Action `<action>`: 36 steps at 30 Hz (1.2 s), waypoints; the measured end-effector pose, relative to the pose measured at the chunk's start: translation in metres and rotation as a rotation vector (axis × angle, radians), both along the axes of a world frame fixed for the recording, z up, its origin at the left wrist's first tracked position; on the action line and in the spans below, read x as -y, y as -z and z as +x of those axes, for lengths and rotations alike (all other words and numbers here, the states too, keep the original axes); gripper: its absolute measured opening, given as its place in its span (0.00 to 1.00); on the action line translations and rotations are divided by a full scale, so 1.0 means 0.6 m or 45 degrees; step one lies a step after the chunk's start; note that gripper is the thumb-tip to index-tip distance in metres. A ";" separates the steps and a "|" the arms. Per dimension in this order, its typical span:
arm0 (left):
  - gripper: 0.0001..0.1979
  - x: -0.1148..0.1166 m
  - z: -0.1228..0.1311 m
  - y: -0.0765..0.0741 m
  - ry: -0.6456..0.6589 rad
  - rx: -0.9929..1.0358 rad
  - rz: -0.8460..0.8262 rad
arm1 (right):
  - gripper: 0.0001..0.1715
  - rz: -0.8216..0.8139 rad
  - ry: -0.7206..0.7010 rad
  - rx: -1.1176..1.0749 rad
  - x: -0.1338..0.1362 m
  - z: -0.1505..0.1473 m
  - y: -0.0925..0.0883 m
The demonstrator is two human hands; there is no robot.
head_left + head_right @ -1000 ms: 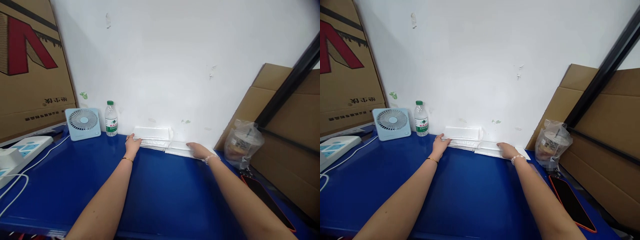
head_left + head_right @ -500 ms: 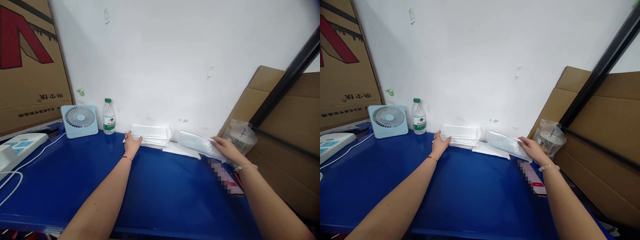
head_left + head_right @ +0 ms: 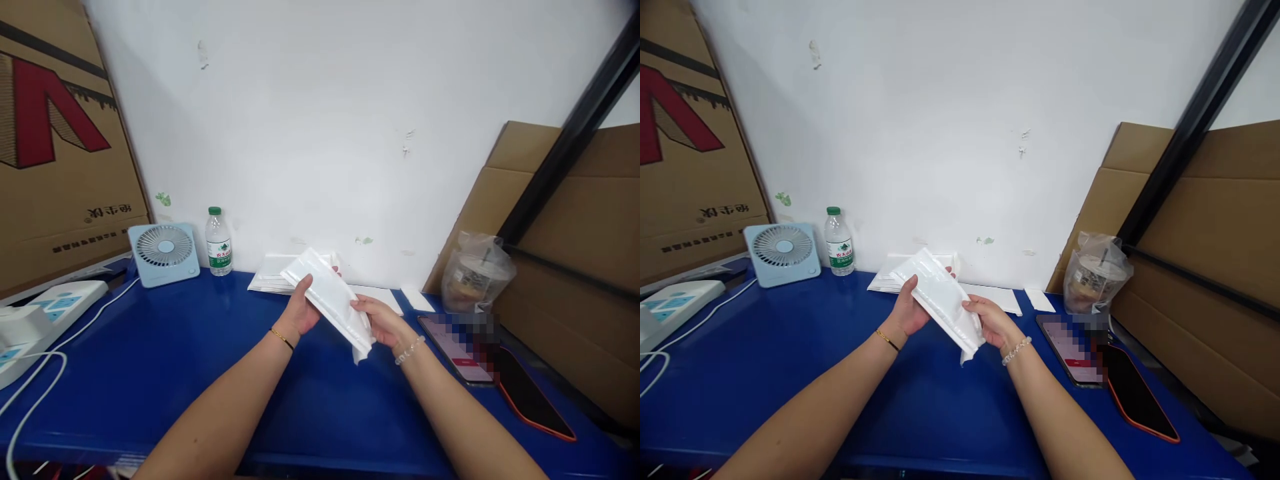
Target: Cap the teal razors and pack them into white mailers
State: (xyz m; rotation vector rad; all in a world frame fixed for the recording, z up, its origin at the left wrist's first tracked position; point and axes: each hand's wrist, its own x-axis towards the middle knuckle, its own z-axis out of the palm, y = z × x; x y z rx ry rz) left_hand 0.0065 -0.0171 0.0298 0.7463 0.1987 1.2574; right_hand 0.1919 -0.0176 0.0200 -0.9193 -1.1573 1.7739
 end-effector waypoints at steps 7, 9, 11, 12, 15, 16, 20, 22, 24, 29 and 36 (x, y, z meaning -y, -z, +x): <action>0.14 -0.023 -0.025 -0.018 -0.501 0.257 -0.379 | 0.28 -0.287 0.083 -0.288 0.008 0.004 0.034; 0.14 -0.022 -0.022 -0.023 -0.623 0.210 -0.343 | 0.30 -0.337 0.130 -0.308 0.011 -0.012 0.044; 0.15 -0.012 -0.011 -0.032 -0.734 0.137 -0.269 | 0.28 -0.366 0.173 -0.341 0.015 -0.033 0.051; 0.15 -0.005 -0.004 -0.037 -0.783 0.098 -0.224 | 0.27 -0.379 0.191 -0.373 0.016 -0.043 0.054; 0.17 0.021 0.025 -0.058 -0.846 -0.030 -0.041 | 0.23 -0.439 0.215 -0.465 0.016 -0.061 0.061; 0.17 0.029 0.035 -0.064 -0.844 -0.085 0.035 | 0.22 -0.459 0.218 -0.492 0.014 -0.063 0.063; 0.16 0.049 0.063 -0.086 -0.845 -0.295 0.272 | 0.17 -0.453 0.261 -0.564 0.008 -0.057 0.068; 0.17 0.052 0.070 -0.094 -0.883 -0.340 0.331 | 0.15 -0.431 0.330 -0.549 0.008 -0.054 0.067; 0.17 0.052 0.072 -0.101 -0.944 -0.344 0.384 | 0.14 -0.423 0.422 -0.458 0.011 -0.053 0.065; 0.17 0.059 0.071 -0.117 -1.062 -0.301 0.434 | 0.14 -0.258 0.485 -0.202 0.020 -0.058 0.066; 0.17 0.055 0.033 -0.135 -1.204 -0.099 0.410 | 0.23 0.376 0.698 0.696 -0.014 -0.014 0.081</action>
